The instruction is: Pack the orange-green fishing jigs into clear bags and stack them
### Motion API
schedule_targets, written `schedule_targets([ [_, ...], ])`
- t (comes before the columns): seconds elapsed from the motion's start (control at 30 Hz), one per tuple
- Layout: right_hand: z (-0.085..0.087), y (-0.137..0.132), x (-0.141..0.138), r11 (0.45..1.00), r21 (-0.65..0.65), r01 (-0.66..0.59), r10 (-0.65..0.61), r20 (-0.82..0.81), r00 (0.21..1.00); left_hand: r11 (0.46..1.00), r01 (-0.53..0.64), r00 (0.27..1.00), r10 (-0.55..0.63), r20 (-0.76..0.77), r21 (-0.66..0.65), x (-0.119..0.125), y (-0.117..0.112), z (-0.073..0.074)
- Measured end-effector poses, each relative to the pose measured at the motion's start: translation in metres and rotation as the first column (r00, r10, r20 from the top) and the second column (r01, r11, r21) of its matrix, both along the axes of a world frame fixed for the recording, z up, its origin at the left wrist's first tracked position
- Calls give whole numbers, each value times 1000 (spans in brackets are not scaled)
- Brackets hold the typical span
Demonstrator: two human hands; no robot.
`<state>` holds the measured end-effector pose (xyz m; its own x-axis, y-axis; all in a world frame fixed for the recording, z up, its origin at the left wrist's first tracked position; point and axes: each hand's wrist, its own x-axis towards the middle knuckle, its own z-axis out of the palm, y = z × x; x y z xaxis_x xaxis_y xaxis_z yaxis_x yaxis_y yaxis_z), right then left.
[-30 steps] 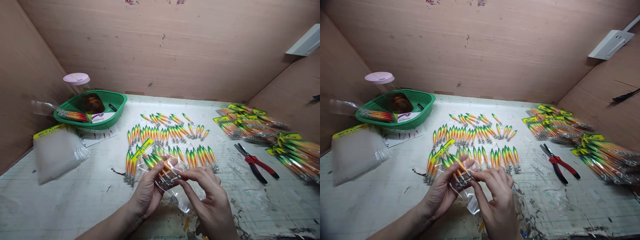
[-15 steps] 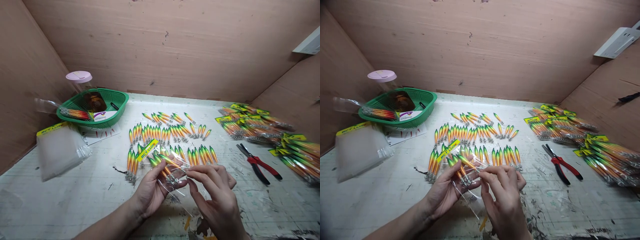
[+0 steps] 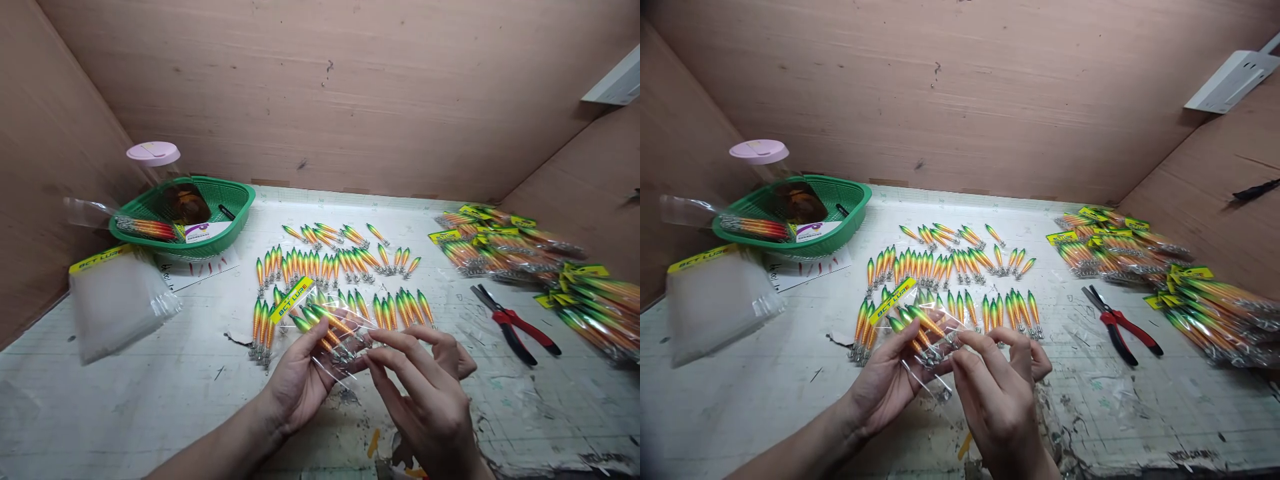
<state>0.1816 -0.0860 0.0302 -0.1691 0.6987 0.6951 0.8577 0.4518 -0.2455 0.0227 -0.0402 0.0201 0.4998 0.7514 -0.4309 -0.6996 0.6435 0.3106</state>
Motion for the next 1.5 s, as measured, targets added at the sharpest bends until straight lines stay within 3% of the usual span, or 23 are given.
schedule_targets([
  [0.33,5,-4,5,999,-36,3,-6,-69,998,1000,3,1000,-3,3,14,0,-1,3],
  [0.53,1,-4,9,1000,-2,21,-21,-9,1000,998,53,998,-52,28,-15,1,-2,2],
  [0.7,4,-2,-1,1000,22,-11,11,-5,1000,999,9,999,-8,32,-54,3,-2,1],
  [0.9,6,-4,1,994,-92,-60,50,-106,993,1000,-18,1000,19,20,-25,0,-4,4],
  [1.07,9,-4,2,980,-149,-131,119,-89,989,999,-30,999,32,44,-38,-2,-4,2],
  [1.5,-1,-2,-1,995,-96,-29,19,-101,995,999,-15,1000,14,-28,-44,3,-4,0],
])
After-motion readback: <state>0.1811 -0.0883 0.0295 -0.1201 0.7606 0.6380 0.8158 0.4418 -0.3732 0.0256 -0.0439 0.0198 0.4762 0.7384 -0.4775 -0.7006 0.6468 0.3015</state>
